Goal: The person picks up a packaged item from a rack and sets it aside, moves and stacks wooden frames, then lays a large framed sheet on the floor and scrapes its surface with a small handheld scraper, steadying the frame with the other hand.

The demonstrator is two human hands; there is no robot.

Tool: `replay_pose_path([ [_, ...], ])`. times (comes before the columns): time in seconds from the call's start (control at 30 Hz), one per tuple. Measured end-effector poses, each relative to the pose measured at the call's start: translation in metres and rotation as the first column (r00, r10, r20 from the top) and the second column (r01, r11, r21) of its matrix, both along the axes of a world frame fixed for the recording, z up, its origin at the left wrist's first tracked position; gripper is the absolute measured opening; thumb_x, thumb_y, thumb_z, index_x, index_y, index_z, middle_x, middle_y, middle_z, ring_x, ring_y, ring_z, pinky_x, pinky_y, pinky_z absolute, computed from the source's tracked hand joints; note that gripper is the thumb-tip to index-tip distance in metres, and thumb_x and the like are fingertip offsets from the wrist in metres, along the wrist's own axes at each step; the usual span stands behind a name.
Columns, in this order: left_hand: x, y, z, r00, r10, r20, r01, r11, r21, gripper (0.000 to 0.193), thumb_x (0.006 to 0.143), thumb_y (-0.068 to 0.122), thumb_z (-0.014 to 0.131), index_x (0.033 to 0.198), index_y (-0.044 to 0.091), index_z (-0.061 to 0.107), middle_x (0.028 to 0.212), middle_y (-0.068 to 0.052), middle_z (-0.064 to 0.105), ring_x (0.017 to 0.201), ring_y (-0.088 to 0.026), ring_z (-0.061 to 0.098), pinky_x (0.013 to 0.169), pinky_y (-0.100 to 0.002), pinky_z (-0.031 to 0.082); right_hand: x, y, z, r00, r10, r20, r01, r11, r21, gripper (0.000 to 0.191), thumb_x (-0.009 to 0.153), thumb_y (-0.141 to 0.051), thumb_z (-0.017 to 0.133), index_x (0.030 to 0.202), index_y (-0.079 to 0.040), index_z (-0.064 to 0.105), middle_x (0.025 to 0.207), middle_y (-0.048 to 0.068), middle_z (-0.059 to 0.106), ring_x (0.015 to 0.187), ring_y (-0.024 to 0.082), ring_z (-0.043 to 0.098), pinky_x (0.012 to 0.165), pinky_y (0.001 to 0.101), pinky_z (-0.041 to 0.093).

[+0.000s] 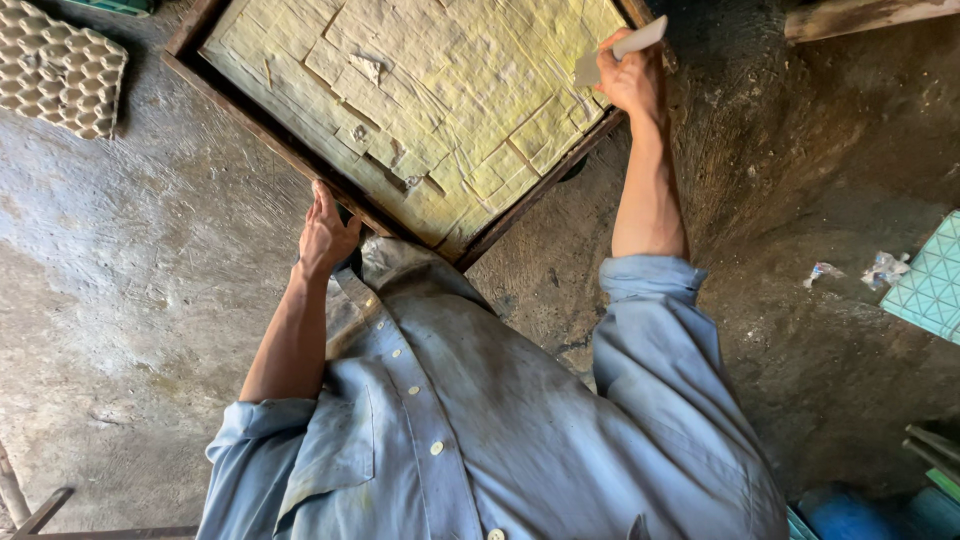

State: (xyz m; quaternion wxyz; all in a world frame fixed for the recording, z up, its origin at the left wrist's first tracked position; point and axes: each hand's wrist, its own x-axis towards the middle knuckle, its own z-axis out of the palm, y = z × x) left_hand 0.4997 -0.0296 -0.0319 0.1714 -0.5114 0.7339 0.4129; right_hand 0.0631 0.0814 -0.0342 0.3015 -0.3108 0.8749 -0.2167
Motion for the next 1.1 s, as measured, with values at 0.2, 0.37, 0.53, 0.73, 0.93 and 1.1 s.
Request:
replay_pose_path([
  [0.2,0.003,0.003,-0.005,1.000,0.003,-0.006,-0.003,1.000,-0.016,0.098,0.094,0.033,0.066,0.160,-0.008,0.006,0.168,-0.028,0.020,0.151,-0.045,0.029,0.122,-0.044,0.033,0.008,0.019,-0.008,0.997,0.062,-0.053,-0.061,0.998,0.011,0.018,0.104,-0.021,0.062,0.116,-0.009,0.060,0.115,0.024,0.066,0.079,0.031,0.077,0.051,0.0347,0.060],
  [0.37,0.004,0.004,-0.007,1.000,-0.003,-0.010,0.003,1.000,-0.022,0.097,0.095,0.032,0.065,0.160,-0.009,0.006,0.167,-0.028,0.022,0.150,-0.045,0.030,0.121,-0.044,0.034,0.013,0.032,-0.013,0.994,0.090,-0.054,-0.086,0.994,0.067,0.017,0.106,-0.021,0.059,0.117,-0.007,0.060,0.111,0.024,0.070,0.078,0.028,0.077,0.056,0.0346,0.059],
  [0.53,0.004,0.002,-0.007,1.000,0.004,0.022,-0.004,1.000,0.004,0.098,0.094,0.033,0.064,0.160,-0.008,0.004,0.167,-0.027,0.021,0.151,-0.044,0.029,0.121,-0.044,0.033,0.027,0.047,-0.015,0.999,0.039,-0.003,-0.038,0.991,0.129,0.020,0.105,-0.022,0.057,0.119,-0.008,0.058,0.103,0.023,0.071,0.074,0.025,0.076,0.053,0.0335,0.059],
  [0.73,0.005,0.003,-0.017,0.999,-0.041,0.017,0.042,0.999,-0.016,0.098,0.100,0.037,0.061,0.158,-0.013,0.001,0.165,-0.033,0.019,0.152,-0.045,0.026,0.124,-0.044,0.031,0.044,0.065,-0.008,0.991,-0.074,0.107,0.068,0.996,0.058,0.019,0.100,-0.021,0.061,0.113,-0.007,0.062,0.101,0.020,0.072,0.071,0.023,0.077,0.053,0.0351,0.059],
  [0.93,0.005,0.009,-0.027,1.000,-0.025,0.015,0.026,0.997,-0.079,0.095,0.099,0.036,0.062,0.156,-0.016,0.007,0.158,-0.036,0.030,0.145,-0.046,0.037,0.117,-0.046,0.038,0.054,0.068,-0.015,0.989,-0.128,0.075,0.109,0.969,0.223,0.025,0.100,-0.024,0.059,0.114,-0.003,0.060,0.094,0.021,0.070,0.066,0.023,0.076,0.053,0.0343,0.060],
  [1.1,0.000,0.005,-0.027,0.979,0.202,-0.027,-0.203,0.949,-0.240,0.066,0.099,0.029,0.062,0.150,-0.005,0.039,0.140,-0.025,0.056,0.131,-0.043,0.055,0.111,-0.049,0.047,0.048,0.052,-0.012,0.999,-0.031,0.012,0.028,0.984,0.177,0.024,0.105,-0.019,0.059,0.115,0.001,0.068,0.088,0.021,0.076,0.071,0.023,0.077,0.069,0.0327,0.060],
])
